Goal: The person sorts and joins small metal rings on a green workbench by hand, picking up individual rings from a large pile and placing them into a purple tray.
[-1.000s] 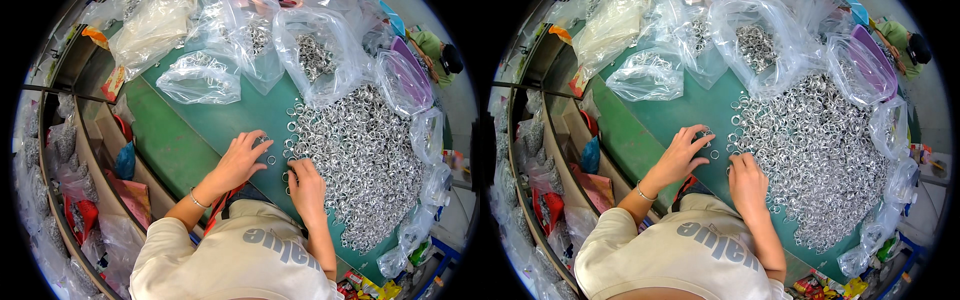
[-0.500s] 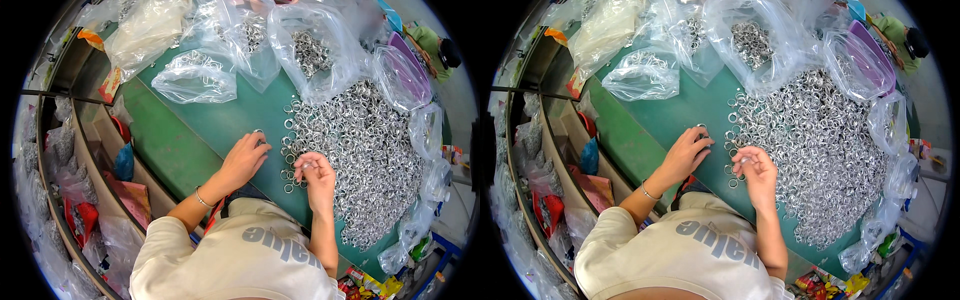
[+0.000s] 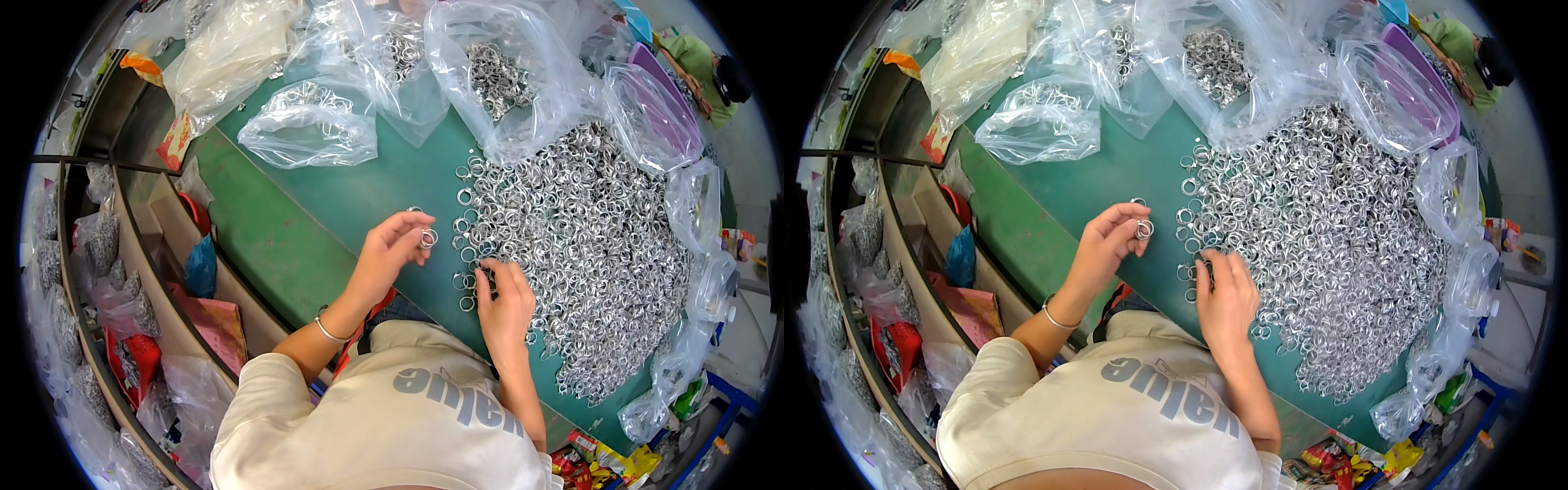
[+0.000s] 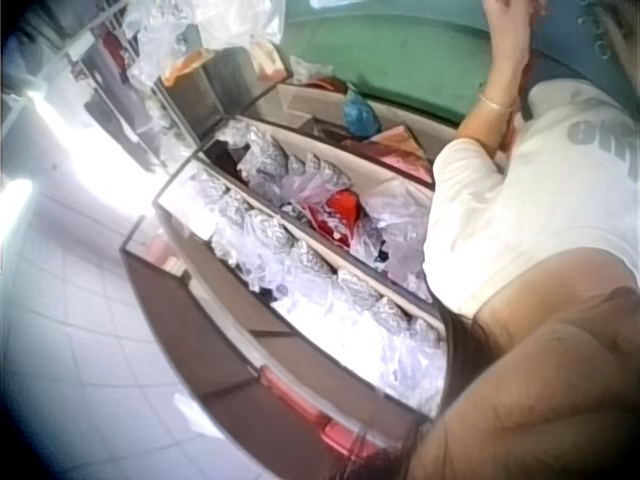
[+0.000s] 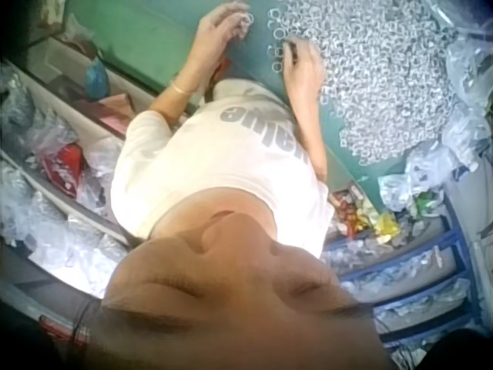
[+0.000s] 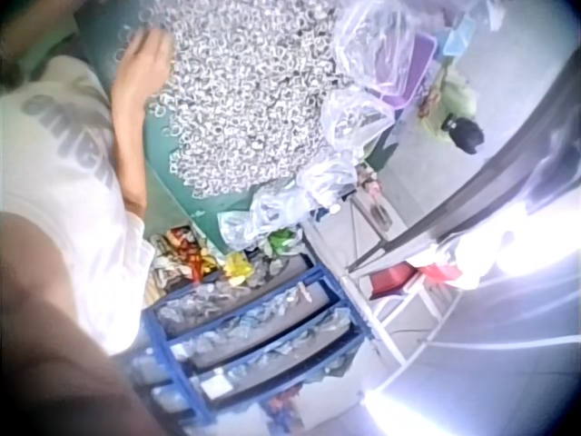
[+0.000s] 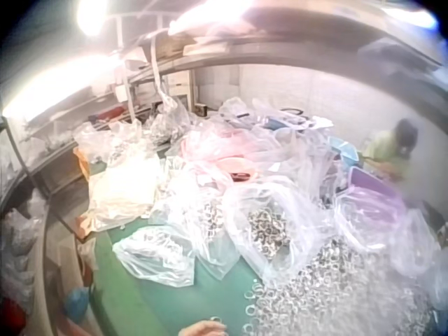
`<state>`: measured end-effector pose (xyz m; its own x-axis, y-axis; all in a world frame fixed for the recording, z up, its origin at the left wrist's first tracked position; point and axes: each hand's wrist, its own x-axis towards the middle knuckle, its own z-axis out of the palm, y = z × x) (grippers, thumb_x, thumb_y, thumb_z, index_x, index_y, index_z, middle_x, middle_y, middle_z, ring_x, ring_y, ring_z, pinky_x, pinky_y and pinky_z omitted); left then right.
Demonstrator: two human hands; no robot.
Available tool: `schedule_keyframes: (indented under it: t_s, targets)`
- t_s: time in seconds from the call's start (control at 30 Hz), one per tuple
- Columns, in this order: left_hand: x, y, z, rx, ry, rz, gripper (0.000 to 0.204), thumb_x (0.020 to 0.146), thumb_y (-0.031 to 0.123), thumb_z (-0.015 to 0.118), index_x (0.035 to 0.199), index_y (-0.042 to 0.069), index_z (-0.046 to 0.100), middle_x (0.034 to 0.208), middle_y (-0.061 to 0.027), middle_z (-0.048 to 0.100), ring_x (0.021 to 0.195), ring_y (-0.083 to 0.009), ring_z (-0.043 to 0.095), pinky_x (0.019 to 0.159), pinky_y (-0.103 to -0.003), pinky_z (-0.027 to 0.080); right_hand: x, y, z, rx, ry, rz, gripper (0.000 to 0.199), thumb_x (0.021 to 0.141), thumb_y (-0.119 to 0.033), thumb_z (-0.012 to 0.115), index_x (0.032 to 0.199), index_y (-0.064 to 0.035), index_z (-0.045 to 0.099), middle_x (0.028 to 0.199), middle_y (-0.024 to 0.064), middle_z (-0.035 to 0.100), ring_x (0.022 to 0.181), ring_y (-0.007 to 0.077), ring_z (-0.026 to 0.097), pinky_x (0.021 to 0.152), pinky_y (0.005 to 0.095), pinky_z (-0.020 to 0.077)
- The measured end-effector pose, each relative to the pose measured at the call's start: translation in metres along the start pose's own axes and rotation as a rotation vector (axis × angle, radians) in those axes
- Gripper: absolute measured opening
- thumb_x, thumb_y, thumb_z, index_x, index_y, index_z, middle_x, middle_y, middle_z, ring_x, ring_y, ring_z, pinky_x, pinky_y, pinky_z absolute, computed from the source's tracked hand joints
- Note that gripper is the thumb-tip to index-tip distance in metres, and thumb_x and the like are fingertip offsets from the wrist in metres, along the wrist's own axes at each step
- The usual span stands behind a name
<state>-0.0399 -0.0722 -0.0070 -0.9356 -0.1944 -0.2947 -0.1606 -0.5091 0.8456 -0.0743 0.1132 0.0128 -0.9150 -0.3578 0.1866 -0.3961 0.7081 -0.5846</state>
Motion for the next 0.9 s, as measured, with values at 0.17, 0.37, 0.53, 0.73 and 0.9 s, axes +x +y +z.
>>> schedule_keyframes:
  t_s: [0.17,0.37,0.53,0.73,0.9]
  targets:
    - [-0.005,-0.009,-0.011,-0.478,-0.19,-0.289,0.034,0.098,0.027,0.043,0.094,-0.002,0.06,0.077,-0.007,0.051,0.061,-0.018,0.05,0.051,-0.022,0.038,0.016,-0.008,0.004,0.005,-0.059,-0.064,0.014,0.078,-0.006,0.068,0.09,-0.0045,0.063,0.078,0.0101,0.055,0.062,0.027,0.056,0.053,0.0381,0.0436]
    - [-0.018,-0.009,0.013,-0.358,-0.156,-0.584,0.038,0.098,0.032,0.045,0.098,-0.001,0.063,0.093,-0.0097,0.065,0.082,-0.0182,0.064,0.065,-0.03,0.053,0.009,-0.032,-0.013,0.365,-0.272,-0.013,0.017,0.079,-0.005,0.067,0.095,-0.0029,0.063,0.09,0.0101,0.059,0.068,0.0265,0.061,0.061,0.0358,0.0498]
    - [-0.021,-0.012,0.02,-0.437,-0.08,-0.594,0.031,0.099,0.026,0.046,0.099,-0.001,0.06,0.08,-0.0048,0.06,0.068,-0.0144,0.058,0.062,-0.028,0.049,0.011,-0.024,-0.008,0.475,-0.217,-0.142,0.019,0.077,0.002,0.066,0.096,0.0005,0.063,0.099,0.0133,0.062,0.085,0.0314,0.061,0.073,0.0361,0.049]
    - [-0.004,-0.02,0.012,0.487,0.011,0.115,0.02,0.094,0.006,0.048,0.106,0.002,0.063,0.078,-0.0007,0.049,0.066,-0.0094,0.046,0.059,-0.022,0.039,0.043,-0.018,-0.003,-0.106,-0.093,-0.259,0.032,0.074,-0.007,0.07,0.105,-0.0037,0.061,0.121,0.0109,0.054,0.115,0.0322,0.048,0.094,0.0441,0.0374]
    - [0.007,-0.008,0.017,0.757,0.007,0.299,0.024,0.089,-0.003,0.049,0.11,0.001,0.06,0.078,-0.0069,0.052,0.067,-0.0152,0.05,0.062,-0.027,0.042,0.036,0.014,0.015,-0.271,-0.025,-0.302,0.015,0.076,-0.015,0.069,0.086,-0.0084,0.061,0.116,0.008,0.053,0.121,0.0302,0.043,0.102,0.0571,0.0207]
